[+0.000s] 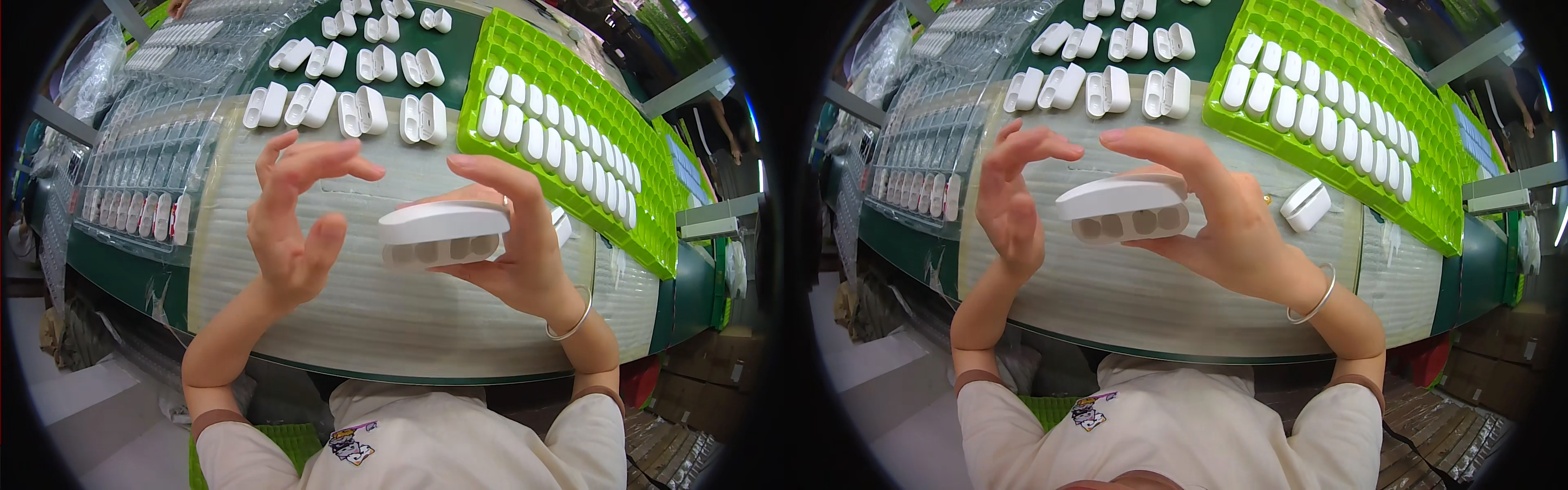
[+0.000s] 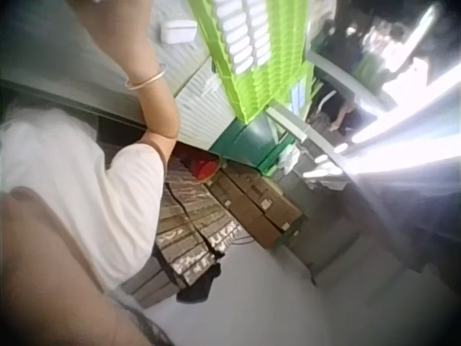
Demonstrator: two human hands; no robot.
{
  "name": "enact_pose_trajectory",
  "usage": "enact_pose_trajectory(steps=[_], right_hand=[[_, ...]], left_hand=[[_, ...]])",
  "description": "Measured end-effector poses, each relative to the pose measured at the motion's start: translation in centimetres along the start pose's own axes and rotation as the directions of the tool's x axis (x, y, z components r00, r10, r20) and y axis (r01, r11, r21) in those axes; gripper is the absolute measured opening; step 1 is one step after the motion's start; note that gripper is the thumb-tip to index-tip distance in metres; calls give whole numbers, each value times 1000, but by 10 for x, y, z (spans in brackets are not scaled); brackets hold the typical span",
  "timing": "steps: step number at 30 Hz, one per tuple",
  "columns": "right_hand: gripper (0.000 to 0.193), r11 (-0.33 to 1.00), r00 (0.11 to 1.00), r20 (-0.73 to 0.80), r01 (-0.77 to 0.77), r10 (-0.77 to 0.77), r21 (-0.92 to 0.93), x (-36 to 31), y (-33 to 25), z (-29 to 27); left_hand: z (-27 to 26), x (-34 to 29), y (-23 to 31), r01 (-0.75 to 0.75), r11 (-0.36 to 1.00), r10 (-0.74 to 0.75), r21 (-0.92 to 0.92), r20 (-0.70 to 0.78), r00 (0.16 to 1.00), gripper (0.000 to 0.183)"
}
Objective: The person repeatedly picks up white earbud cases and small red components from a tray. They insert the red components into the cases, close the lids, and place the finished units into a green tray. The process is repetitive and performed by hand.
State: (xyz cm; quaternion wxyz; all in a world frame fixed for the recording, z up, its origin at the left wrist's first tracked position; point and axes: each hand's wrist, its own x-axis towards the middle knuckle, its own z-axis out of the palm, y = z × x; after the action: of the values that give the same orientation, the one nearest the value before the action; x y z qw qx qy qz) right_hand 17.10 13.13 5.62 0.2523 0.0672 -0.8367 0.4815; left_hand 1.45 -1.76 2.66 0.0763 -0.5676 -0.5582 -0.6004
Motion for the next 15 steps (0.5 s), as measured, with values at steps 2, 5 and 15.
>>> enact_pose_trajectory(steps=[2, 5, 15], right_hand=[[74, 998, 1000, -15, -7, 6, -55, -1, 1, 0], [74, 989, 989, -28, -142, 143, 35, -2, 0, 2], [81, 982, 979, 84, -186, 187, -15, -5, 3, 6]], left_hand=[[1, 2, -2, -125, 991, 119, 51, 111, 987, 37], [5, 4, 6, -196, 980, 187, 40, 171, 967, 40], [8, -1, 9, 326, 942, -309, -78, 174, 935, 35]])
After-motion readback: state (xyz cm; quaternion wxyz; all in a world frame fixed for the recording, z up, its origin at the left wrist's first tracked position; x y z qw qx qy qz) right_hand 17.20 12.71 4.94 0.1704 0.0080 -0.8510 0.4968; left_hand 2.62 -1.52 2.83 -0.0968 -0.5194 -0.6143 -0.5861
